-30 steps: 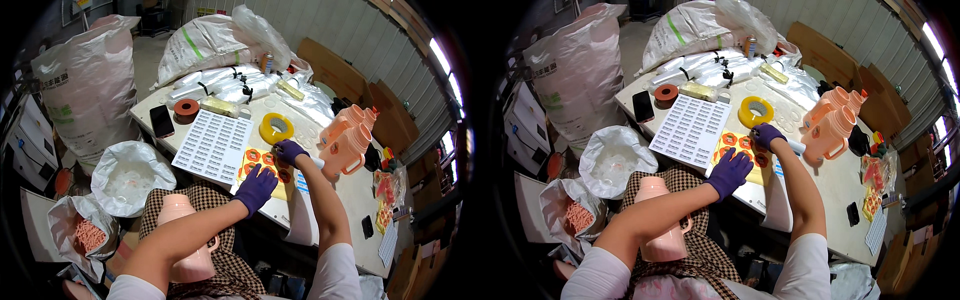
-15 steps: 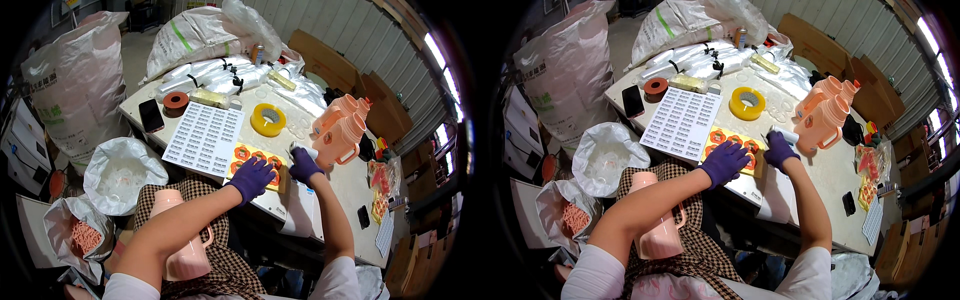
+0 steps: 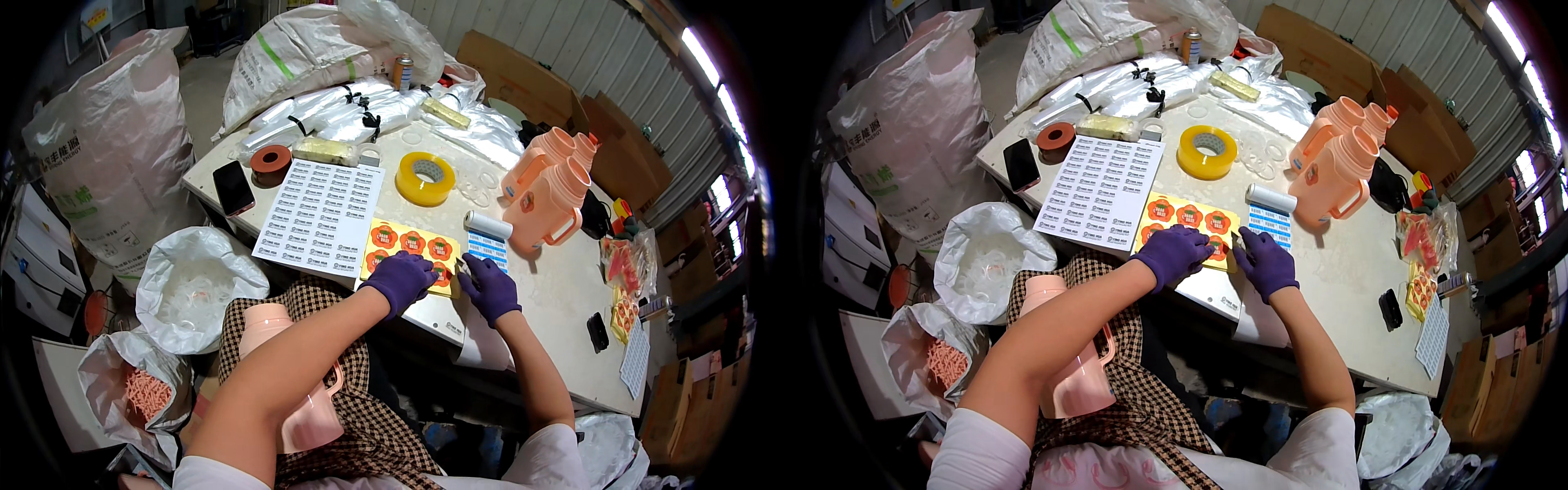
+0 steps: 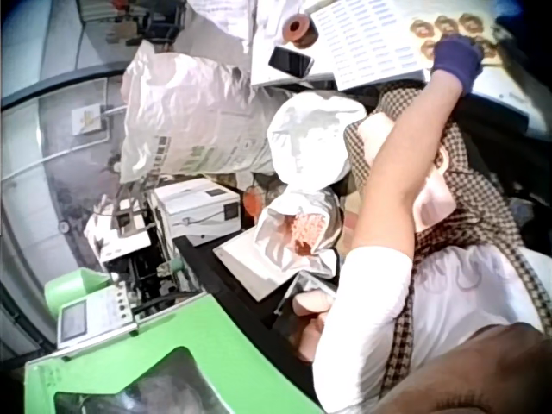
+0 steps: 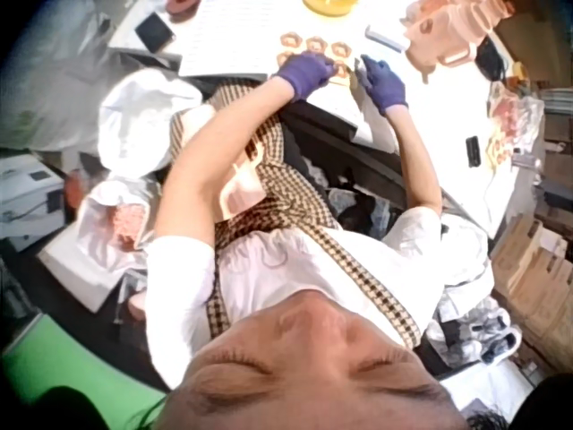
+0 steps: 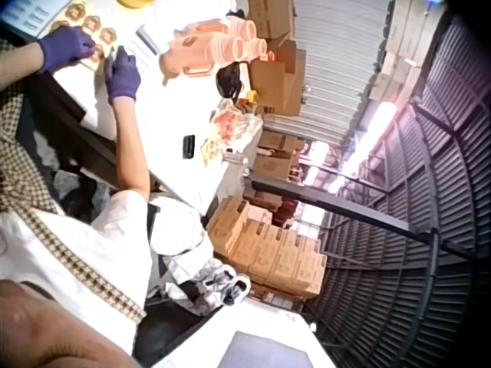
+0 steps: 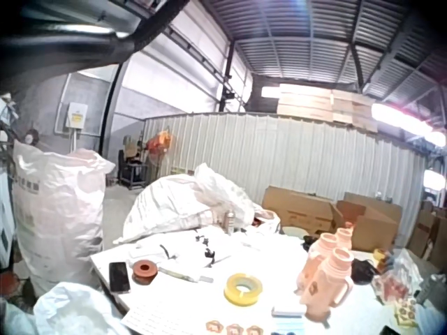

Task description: The person peels stickers from a sheet and applies them to the side of plastic containers, then places the containers into a cardboard box.

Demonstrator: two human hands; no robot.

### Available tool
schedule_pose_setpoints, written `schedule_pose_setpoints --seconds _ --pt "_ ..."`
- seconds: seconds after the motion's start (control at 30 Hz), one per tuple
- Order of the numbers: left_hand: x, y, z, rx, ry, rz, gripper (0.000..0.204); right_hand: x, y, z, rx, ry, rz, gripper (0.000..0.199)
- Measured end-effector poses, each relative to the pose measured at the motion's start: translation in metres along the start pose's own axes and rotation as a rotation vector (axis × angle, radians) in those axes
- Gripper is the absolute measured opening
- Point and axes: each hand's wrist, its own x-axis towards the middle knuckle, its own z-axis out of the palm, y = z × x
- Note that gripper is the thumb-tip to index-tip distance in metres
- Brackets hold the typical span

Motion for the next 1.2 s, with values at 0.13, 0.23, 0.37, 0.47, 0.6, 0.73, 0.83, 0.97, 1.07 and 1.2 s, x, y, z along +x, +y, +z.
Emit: schedule_pose_setpoints --seconds 0.13,0.23,0.37,0.47,0.6,0.73,0.83,0.97,1.07,1.2 --pt "0.000 -0.001 0.004 -0.006 0.029 -0.008 0.033 0.002 0.008 0.019 0.035 0.121 -0.078 0.040" --pt "-0.003 -0.001 0.000 -0.006 0.033 -0.014 0.033 0.004 0.004 0.019 -0.102 0.121 -0.206 0.031" --pt "0.001 0.000 0.004 -0.001 0.025 0.010 0.031 0.014 0.007 0.026 -0.162 0.126 -0.218 0.027" --pt "0.002 0.000 0.004 0.006 0.008 0.001 0.032 0.025 0.002 0.023 -0.206 0.091 -0.195 0.029" --pt "-0.004 -0.007 0.009 0.013 0.004 -0.048 0.032 0.045 -0.010 0.007 -0.122 -0.145 -0.138 0.030" --pt "0.003 -0.007 0.003 -0.027 -0.007 -0.031 0.031 0.082 0.028 -0.005 0.870 0.253 0.159 0.035" --pt "-0.008 -0.013 -0.014 -0.103 0.024 0.112 0.034 0.049 -0.031 -0.061 0.857 0.550 -0.034 0.033" --pt "-0.093 -0.013 -0.070 -0.202 0.436 0.033 0.033 -0.042 -0.128 -0.041 0.336 0.504 -0.449 0.038" --pt "-0.172 -0.044 -0.099 -0.264 0.609 -0.110 0.028 -0.091 -0.171 -0.015 0.423 0.318 -0.726 0.036" --pt "-0.261 -0.062 -0.089 -0.817 0.518 -0.706 0.035 -0.128 -0.221 0.016 0.448 0.147 -0.758 0.040"
